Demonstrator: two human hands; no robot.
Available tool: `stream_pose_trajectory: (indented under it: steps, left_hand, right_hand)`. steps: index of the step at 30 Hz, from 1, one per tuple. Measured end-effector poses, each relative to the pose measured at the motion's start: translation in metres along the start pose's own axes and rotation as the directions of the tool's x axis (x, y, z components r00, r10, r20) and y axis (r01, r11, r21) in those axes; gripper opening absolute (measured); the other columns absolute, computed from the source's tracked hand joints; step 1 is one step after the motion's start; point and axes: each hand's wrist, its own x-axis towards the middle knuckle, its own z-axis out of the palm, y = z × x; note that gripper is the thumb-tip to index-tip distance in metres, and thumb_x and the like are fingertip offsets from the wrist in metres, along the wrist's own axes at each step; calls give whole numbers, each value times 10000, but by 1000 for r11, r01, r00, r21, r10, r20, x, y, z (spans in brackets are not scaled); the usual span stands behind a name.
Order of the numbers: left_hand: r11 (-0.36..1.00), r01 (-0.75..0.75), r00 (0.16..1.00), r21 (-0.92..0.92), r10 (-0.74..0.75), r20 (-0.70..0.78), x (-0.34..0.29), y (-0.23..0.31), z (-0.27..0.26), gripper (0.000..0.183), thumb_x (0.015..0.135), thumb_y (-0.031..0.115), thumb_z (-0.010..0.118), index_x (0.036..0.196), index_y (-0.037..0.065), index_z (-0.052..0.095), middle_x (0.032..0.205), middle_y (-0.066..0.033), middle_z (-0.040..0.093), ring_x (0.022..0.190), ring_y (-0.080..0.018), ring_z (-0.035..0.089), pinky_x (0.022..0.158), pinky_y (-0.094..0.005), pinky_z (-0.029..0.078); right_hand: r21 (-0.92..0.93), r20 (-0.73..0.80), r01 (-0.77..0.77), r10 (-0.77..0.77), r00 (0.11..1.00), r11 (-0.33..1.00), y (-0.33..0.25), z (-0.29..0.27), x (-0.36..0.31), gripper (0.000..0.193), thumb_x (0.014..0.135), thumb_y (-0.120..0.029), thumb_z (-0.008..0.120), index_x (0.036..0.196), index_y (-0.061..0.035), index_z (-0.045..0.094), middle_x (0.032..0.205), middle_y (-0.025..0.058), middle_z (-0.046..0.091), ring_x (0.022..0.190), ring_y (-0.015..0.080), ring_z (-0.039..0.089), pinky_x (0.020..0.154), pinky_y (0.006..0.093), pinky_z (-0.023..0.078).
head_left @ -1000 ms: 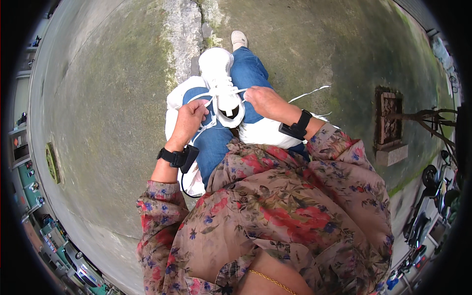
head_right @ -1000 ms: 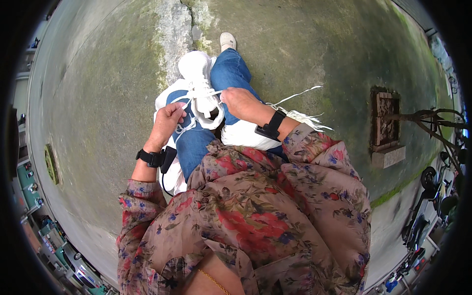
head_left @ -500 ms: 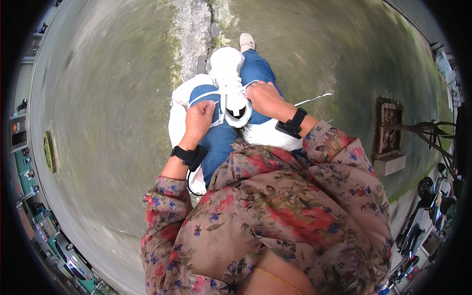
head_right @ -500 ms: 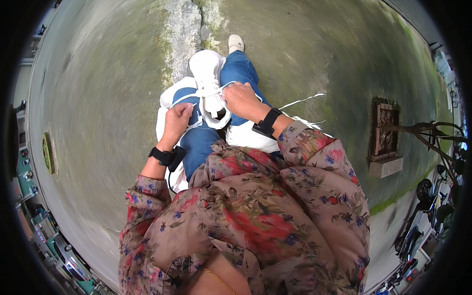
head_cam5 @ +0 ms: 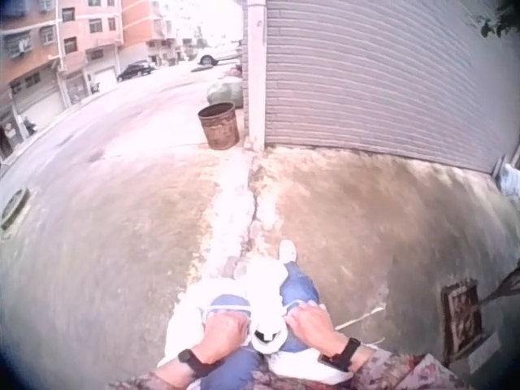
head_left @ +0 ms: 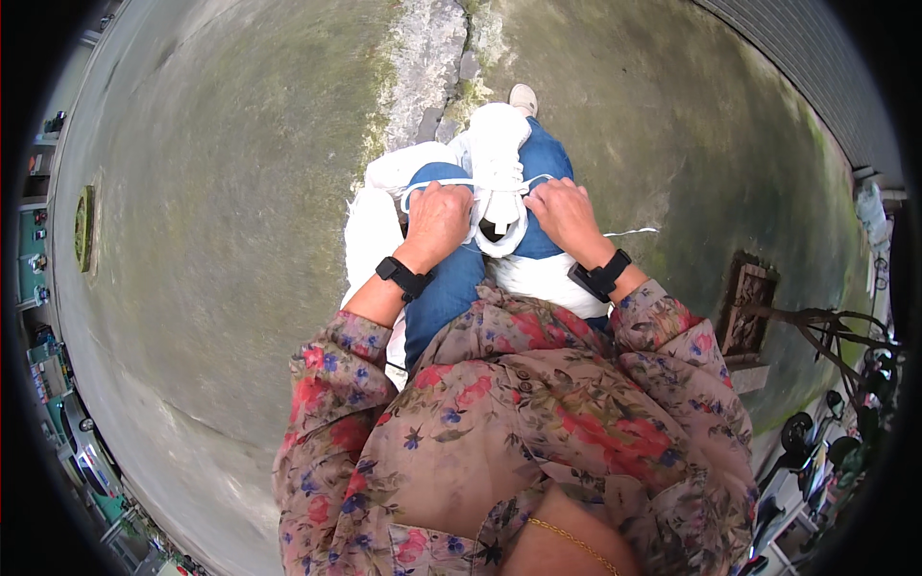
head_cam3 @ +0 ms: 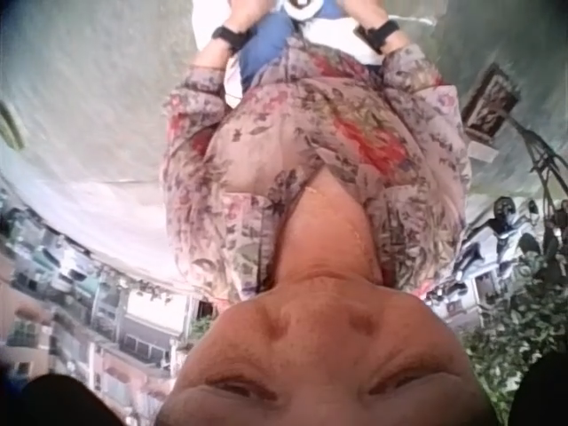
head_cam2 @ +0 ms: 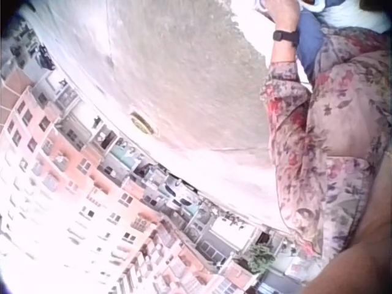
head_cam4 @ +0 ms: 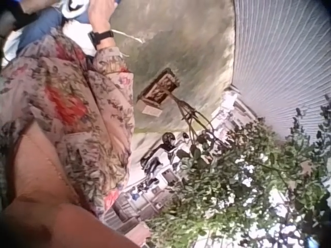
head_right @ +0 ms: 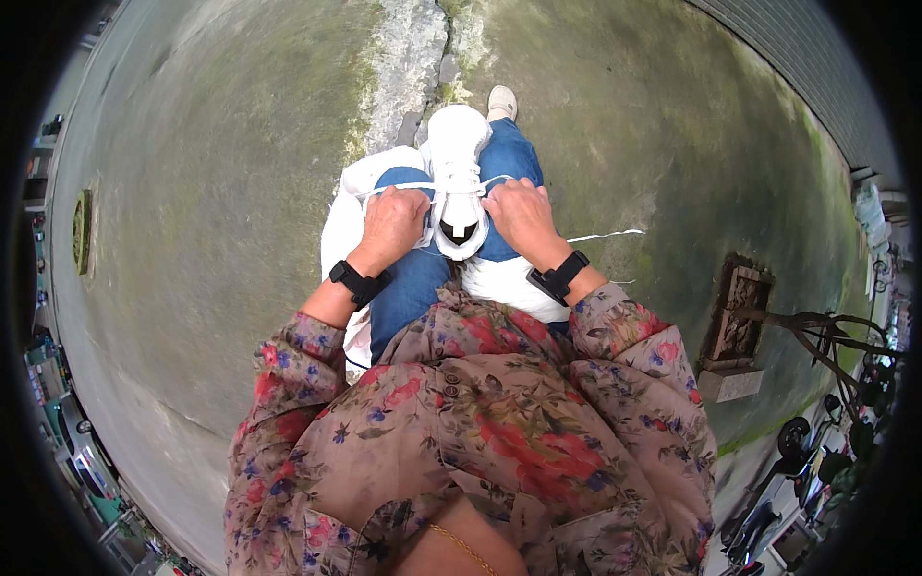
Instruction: The recorder is lacing a pair of white shoes held on their lap.
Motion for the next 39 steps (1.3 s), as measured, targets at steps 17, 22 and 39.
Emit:
stream_pose_trajectory:
  steps: [17,22,39]
  left_hand:
    - [942,-243,969,233,223,107,19,11,-4,50,699,118,590,698,74,614,669,-53,582,734,-236,514,627,-373,364]
    - [990,-58,991,130,74,-114,6,14,-2,125,682,190,642,652,74,605,646,-52,589,707,-226,497,611,-371,310]
    - [819,-332,942,468,312,122,17,36,-5,85,677,116,543,745,77,574,725,-56,534,799,-218,469,664,-363,326]
  right_hand:
    - [31,9,21,-22,1000,999,1,2,2,202,784,-212,559,686,-37,585,735,111,565,786,285,523,698,397,375]
    - [32,-22,50,-49,999,998,0,3,-4,224,794,-238,562,704,-41,617,758,115,583,788,279,531,694,405,377]
    - [-191,43,377,-376,926,906,-4,-1,11,51,677,-107,580,712,-70,583,739,82,560,804,256,527,674,364,403]
